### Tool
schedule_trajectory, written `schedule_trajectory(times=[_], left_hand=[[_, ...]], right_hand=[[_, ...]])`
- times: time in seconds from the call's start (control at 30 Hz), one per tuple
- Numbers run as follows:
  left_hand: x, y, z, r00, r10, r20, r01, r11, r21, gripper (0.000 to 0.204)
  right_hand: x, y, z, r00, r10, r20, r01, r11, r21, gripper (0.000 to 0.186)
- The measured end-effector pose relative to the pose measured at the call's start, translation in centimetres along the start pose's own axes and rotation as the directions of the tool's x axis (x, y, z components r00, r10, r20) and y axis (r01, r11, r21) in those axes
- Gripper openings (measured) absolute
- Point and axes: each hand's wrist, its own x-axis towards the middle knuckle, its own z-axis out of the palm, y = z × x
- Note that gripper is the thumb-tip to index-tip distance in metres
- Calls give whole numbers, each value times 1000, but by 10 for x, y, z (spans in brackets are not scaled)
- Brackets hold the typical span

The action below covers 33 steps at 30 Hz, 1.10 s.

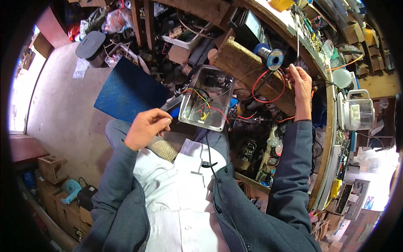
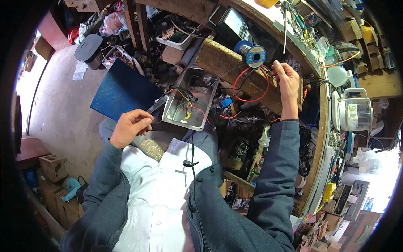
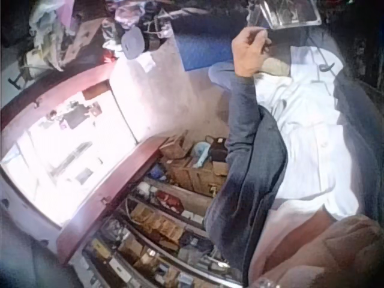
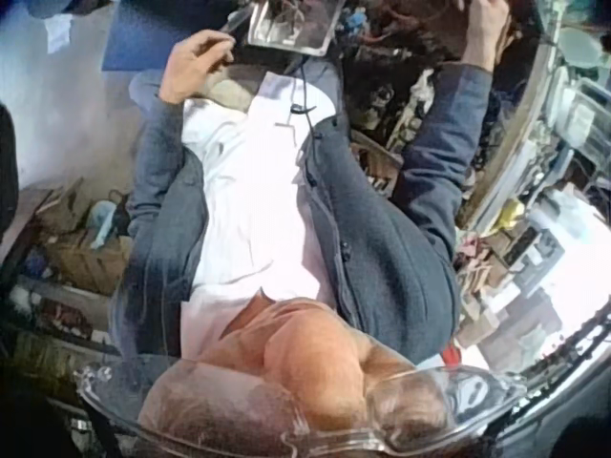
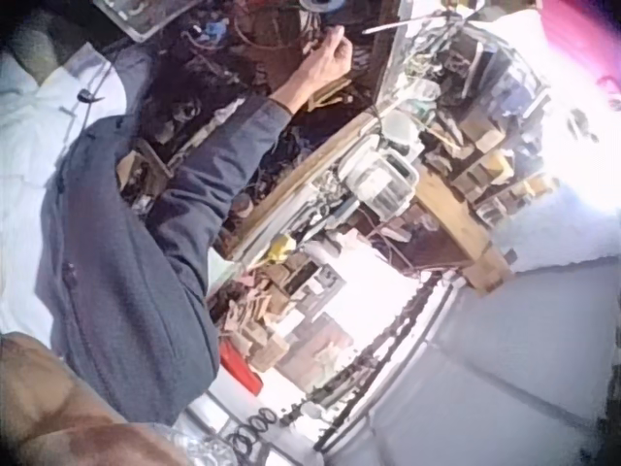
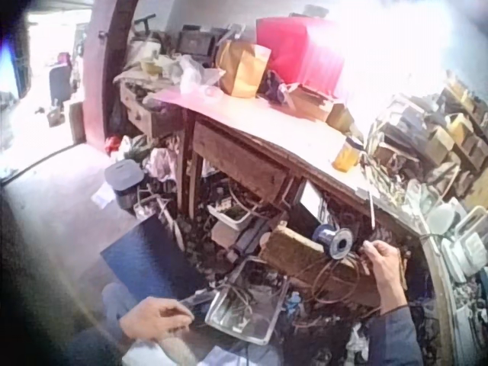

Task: The person sits at a cluttered workbench and uses a soldering iron to join wires to a small electronic component. They handle a spool of solder, feed solder to the iron, and apply heat to wire connections inside a metal box.

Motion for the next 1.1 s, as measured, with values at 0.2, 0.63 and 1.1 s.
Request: schedule_trajectory(times=[0.2, 0.63, 1.1], left_hand=[[-7, -47, -29, 985, -147, -89, 145, 989, -21, 17], [-1, -126, -44, 915, -389, -111, 344, 892, -293, 12], [12, -125, -39, 861, -478, -176, 434, 869, -237, 16]], right_hand=[[2, 8, 0, 997, -14, -70, 12, 1000, -29, 27], [6, 12, 0, 995, -17, -103, -5, 978, -206, 30], [5, 16, 1, 986, -39, -160, -4, 965, -261, 30]])
